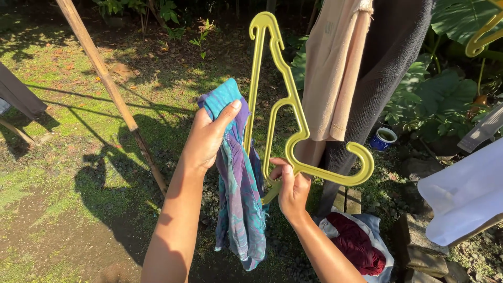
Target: Hanging various items of laundry on a clothes rack using hangers in an outdoor garden.
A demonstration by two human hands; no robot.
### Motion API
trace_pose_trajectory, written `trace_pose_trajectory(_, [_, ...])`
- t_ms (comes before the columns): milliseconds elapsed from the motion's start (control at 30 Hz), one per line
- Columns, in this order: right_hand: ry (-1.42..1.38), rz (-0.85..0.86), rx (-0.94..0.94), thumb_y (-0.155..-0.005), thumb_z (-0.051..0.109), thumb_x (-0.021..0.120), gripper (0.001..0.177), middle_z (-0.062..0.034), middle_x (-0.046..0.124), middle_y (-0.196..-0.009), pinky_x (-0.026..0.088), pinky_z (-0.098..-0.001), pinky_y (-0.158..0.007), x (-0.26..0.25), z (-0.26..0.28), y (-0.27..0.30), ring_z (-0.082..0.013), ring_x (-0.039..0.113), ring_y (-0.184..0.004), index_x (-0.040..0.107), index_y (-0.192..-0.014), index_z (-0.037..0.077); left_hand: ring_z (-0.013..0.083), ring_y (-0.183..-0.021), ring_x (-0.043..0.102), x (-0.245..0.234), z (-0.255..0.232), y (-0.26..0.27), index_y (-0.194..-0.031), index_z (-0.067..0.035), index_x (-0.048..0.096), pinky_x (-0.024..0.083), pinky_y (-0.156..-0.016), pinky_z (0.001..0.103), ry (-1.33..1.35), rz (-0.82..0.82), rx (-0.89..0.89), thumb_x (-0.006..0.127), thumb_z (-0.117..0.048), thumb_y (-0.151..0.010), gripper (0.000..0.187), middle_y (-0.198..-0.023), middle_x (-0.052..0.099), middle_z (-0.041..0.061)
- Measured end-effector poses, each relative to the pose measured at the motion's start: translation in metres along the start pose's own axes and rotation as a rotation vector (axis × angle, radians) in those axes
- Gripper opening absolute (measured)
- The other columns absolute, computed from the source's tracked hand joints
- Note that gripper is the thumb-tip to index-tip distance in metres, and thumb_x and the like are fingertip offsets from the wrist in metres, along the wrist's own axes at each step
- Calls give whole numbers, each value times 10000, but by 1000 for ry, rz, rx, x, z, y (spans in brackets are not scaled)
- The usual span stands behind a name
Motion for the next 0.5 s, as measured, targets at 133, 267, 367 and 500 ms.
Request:
trace_pose_trajectory(133, [-162,39,-37,-1125,154,441,327,-28,664,-824,494,-280,-661,10,-6,17,-100,599,-735,712,-1220,-2,92,-1078,634,-5,-7,-3,-1298,0,662,509,-1010,303,-45,-20,-8,712,-180,-993,358,-1194,688,15])
trace_pose_trajectory(267, [-35,319,-55,-1059,130,530,300,-62,707,-890,562,-303,-728,6,-18,24,-123,676,-809,702,-1271,6,86,-996,667,-28,-23,-13,-1160,-44,697,543,-931,306,-87,-97,-17,680,-201,-984,237,-1098,726,-4])
trace_pose_trajectory(367, [-102,340,-190,-1057,85,558,292,-131,713,-1111,578,-326,-860,-3,-11,14,-180,724,-1027,645,-1317,-16,74,-1012,600,-59,-10,-24,-1146,-35,681,498,-961,295,-100,-96,176,707,-161,-1047,163,-1106,671,-20])
trace_pose_trajectory(500, [-110,313,-104,-1038,82,582,307,-100,756,-1098,589,-312,-886,-12,-11,1,-186,739,-1023,640,-1328,0,91,-968,642,-59,-33,-19,-1108,-60,681,530,-914,305,-56,-198,157,702,-159,-993,153,-1071,704,-6])
Point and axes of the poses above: each hand's wrist, its own y-axis away from the middle knuckle, its own x-axis out of the palm, z = x × y, the point moved 1 cm from there along -y, towards the middle knuckle
